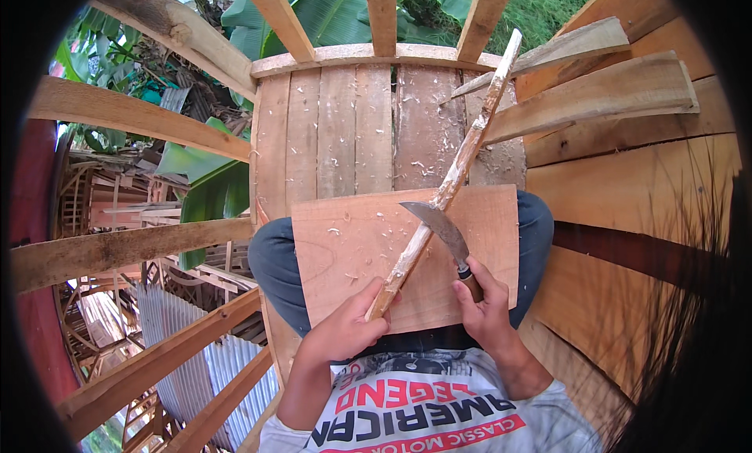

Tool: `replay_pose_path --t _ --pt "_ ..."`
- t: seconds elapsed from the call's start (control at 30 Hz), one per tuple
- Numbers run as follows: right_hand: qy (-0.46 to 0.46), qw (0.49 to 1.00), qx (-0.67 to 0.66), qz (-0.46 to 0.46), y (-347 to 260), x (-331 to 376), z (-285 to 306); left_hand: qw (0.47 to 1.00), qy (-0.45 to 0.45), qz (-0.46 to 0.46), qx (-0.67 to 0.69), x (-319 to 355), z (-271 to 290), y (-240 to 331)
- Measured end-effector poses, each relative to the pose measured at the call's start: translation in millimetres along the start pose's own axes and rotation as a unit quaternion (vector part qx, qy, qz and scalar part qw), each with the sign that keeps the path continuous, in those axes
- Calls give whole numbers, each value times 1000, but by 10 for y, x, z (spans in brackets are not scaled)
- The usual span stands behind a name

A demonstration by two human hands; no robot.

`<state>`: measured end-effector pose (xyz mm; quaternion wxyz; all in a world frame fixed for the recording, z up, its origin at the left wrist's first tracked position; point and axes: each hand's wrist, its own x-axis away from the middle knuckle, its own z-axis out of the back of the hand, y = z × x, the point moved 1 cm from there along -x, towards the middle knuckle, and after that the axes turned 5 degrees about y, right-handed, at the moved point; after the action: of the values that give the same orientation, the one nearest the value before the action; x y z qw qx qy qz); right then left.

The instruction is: The person sits cross-legged on a wooden platform and uses a curved knife to shave and smooth a long, thin piece of wood. They hold the wood with their left hand and scrape the surface with the knife in their right hand, producing wood shavings that fall onto a board on their lap.

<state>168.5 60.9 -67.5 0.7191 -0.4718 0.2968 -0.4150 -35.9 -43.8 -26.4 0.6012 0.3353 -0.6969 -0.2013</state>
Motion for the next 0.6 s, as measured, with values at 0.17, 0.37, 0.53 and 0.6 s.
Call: replay_pose_path --t 0.17,0.37,0.53,0.6 --pt "155 969 167 96 112 -271 211 987 -51 80 129 26 3 -83" --pt "-132 946 -168 -245 -221 -253 391 989 -41 78 118 -30 -3 -108" --pt "-159 892 -265 -329 -64 -254 238 995 -36 59 77 -9 -24 -64" --pt "-142 918 -232 -290 -8 -273 233 994 -29 63 87 -1 -24 -93"
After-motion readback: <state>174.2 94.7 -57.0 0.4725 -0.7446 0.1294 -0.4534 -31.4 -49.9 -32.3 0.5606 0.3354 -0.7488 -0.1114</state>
